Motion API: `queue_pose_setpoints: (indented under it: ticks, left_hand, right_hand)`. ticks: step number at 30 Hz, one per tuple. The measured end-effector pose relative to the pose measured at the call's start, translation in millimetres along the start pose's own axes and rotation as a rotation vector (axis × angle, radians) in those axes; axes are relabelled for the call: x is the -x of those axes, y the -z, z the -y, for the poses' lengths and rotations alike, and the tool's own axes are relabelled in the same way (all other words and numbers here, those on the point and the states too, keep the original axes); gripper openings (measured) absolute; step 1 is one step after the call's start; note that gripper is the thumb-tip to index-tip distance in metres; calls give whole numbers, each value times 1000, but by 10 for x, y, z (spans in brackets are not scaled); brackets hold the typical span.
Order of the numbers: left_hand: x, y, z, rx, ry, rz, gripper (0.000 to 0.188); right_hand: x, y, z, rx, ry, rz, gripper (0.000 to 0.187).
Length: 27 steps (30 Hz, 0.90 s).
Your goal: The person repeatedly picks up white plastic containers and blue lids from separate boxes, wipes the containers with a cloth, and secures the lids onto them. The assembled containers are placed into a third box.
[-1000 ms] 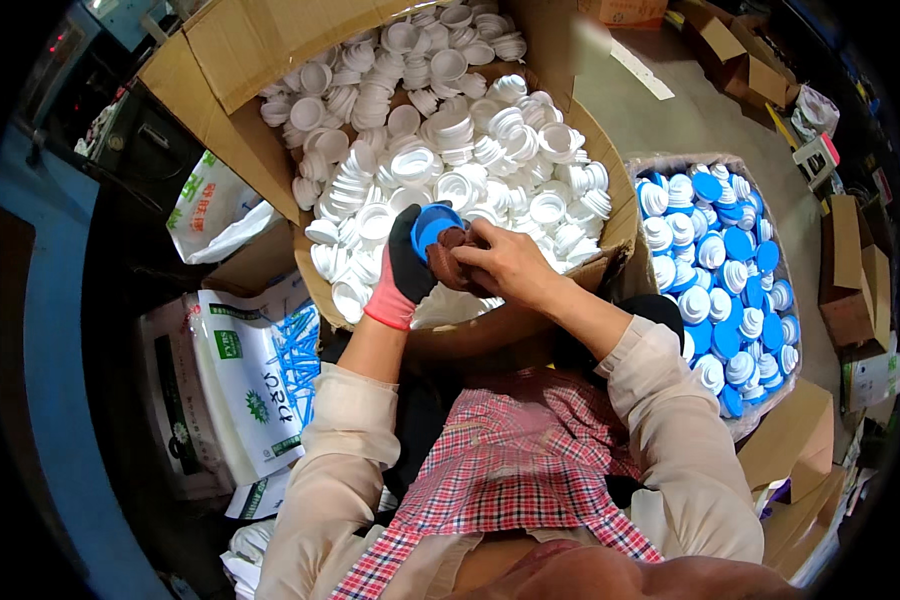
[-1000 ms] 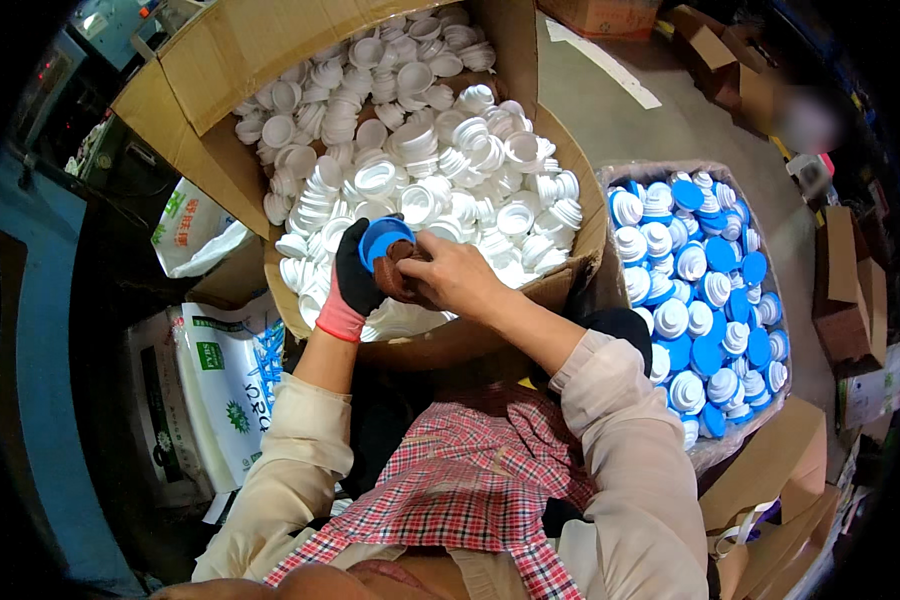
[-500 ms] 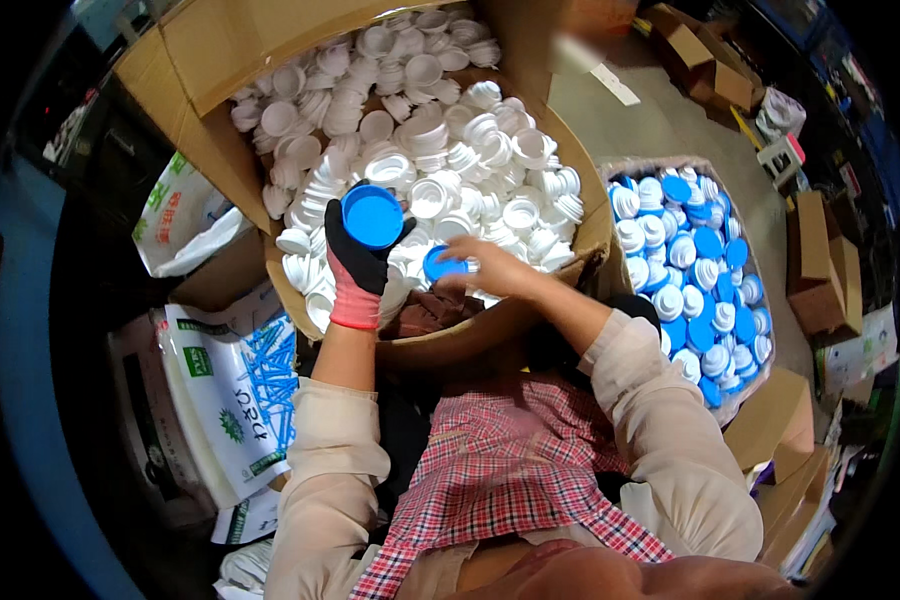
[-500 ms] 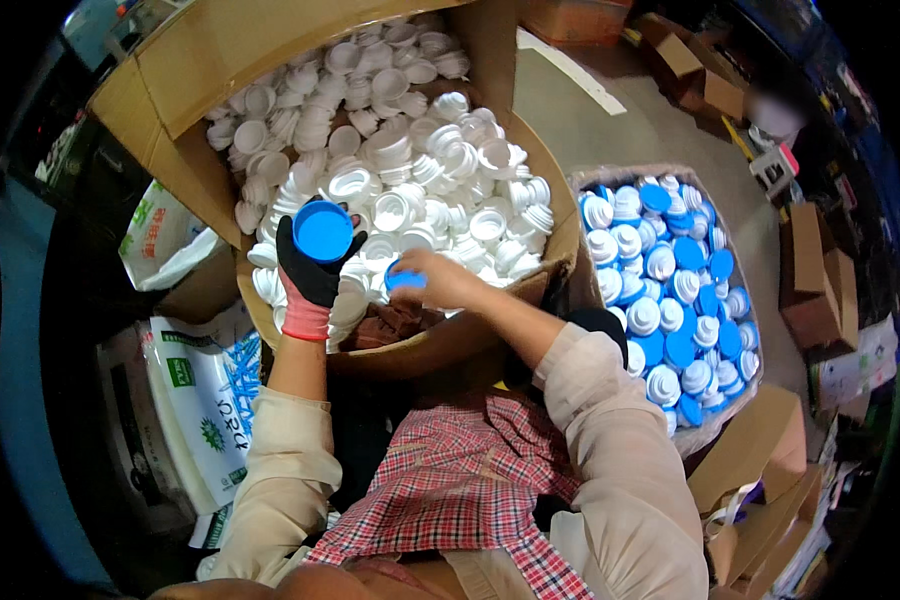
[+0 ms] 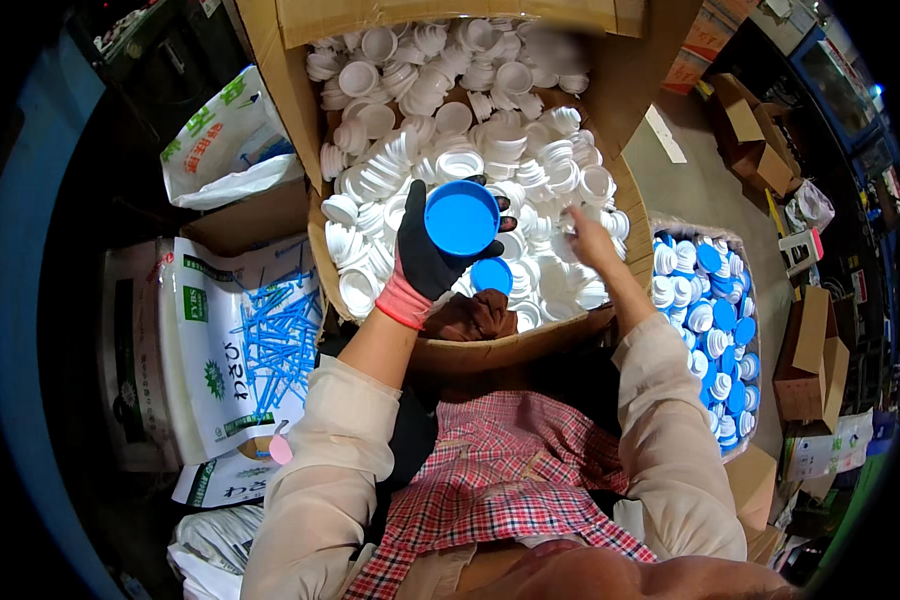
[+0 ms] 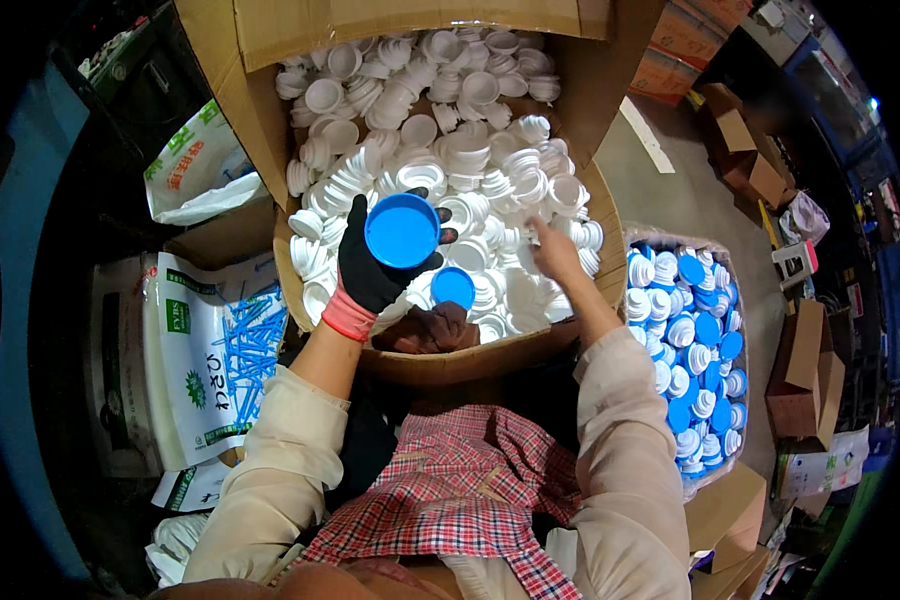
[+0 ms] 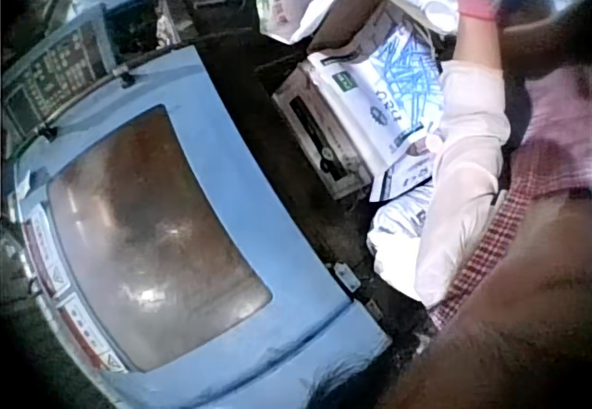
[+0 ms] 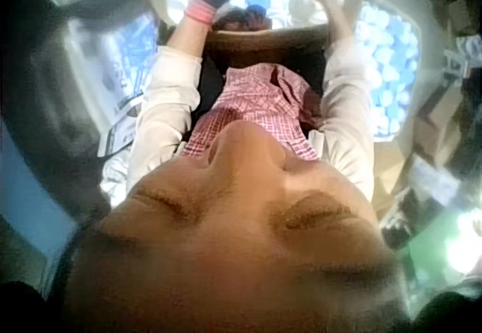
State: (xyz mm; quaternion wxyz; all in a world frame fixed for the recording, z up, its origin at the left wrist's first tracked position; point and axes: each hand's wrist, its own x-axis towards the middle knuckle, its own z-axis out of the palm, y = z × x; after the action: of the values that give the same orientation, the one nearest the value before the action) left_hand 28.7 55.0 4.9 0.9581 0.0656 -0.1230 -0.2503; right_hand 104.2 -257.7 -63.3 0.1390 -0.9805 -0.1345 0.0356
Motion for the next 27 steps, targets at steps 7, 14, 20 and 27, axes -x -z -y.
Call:
queue_pose_setpoints:
  ticks: [7,14,20,27]
  left_hand:
    - [-24,-8,283,-886,-242,-148,73]
    - [-70,-217,460,-363,-13,-141,69]
    - [-98,-139,276,-601,50,-322,65]
    - [-70,-281,221,-758,229,-503,83]
  right_hand:
    - [575,784,603,-1750,185,136,27]
    - [763,722,927,-1336,160,174,61]
    - [820,1018,837,-711,376,-52,68]
    - [861,787,974,91,812,-101,44]
